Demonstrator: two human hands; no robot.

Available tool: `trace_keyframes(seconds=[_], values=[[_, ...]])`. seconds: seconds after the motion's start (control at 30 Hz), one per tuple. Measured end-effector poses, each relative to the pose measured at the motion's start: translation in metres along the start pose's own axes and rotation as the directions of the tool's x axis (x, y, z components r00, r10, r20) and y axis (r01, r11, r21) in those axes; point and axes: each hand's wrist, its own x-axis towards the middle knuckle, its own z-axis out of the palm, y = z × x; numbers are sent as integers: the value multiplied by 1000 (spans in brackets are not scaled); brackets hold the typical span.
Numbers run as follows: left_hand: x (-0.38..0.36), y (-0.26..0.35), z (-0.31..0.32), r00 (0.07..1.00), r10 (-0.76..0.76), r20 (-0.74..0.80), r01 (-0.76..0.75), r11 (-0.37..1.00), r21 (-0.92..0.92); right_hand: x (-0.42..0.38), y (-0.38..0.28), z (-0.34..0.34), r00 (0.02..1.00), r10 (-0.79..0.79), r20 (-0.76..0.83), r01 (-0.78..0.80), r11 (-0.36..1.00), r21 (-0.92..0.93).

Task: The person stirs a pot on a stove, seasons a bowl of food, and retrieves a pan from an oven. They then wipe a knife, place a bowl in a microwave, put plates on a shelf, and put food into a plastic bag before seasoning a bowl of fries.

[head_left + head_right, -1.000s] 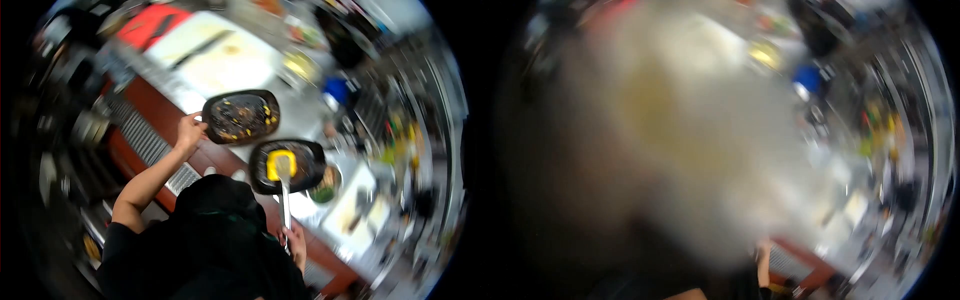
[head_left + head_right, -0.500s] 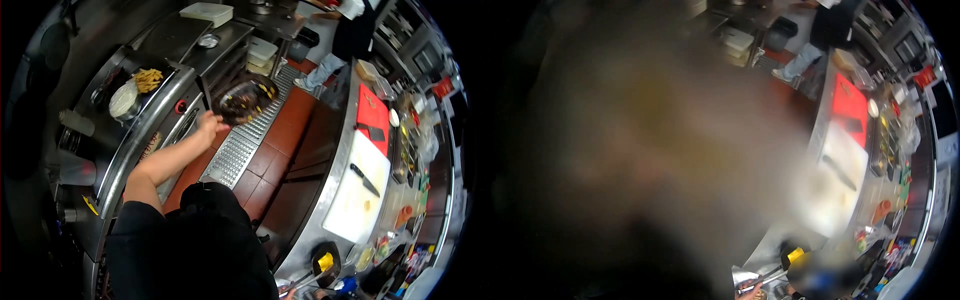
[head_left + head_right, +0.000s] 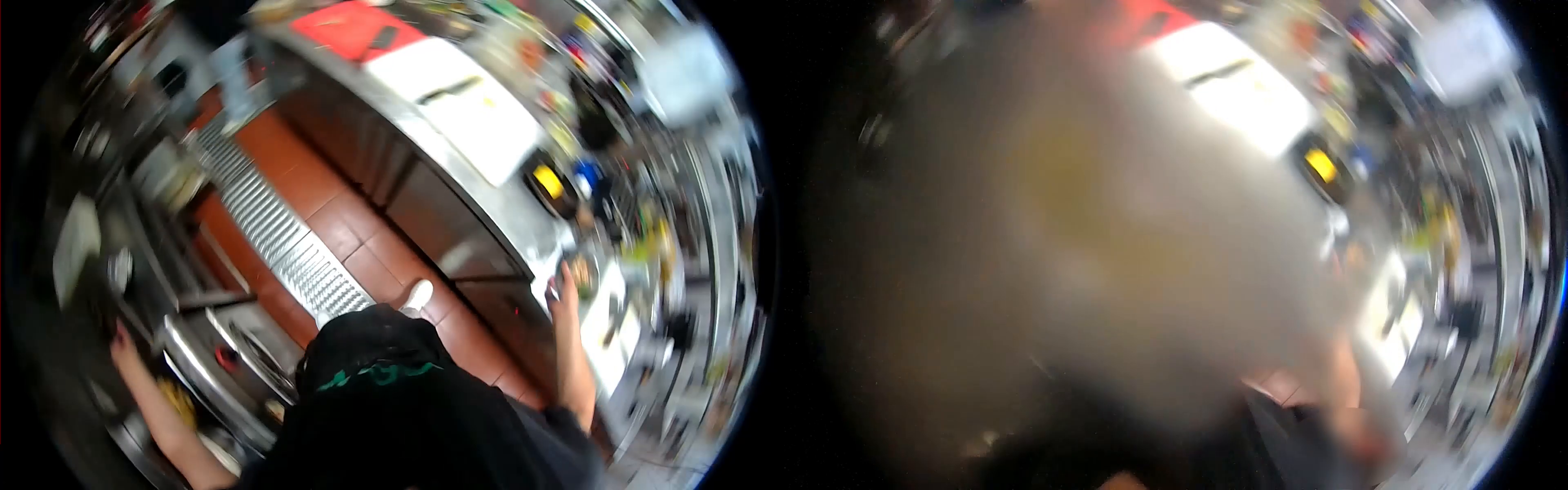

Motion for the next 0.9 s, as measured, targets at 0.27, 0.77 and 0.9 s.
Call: trace_keyframes(seconds=[0.27, 0.77, 0.9], values=[[52, 35, -6, 944, 130, -304, -44, 961, 274, -130, 26, 32, 989, -15, 146, 33, 993, -118], [5, -40, 79, 949, 98, -300, -55, 987, 148, 29, 7, 191, 903, -140, 405, 284, 903, -322], [-69, -167, 255, 879, -368, 303, 352, 930, 108, 124, 26, 269, 863, -415, 287, 496, 803, -331]])
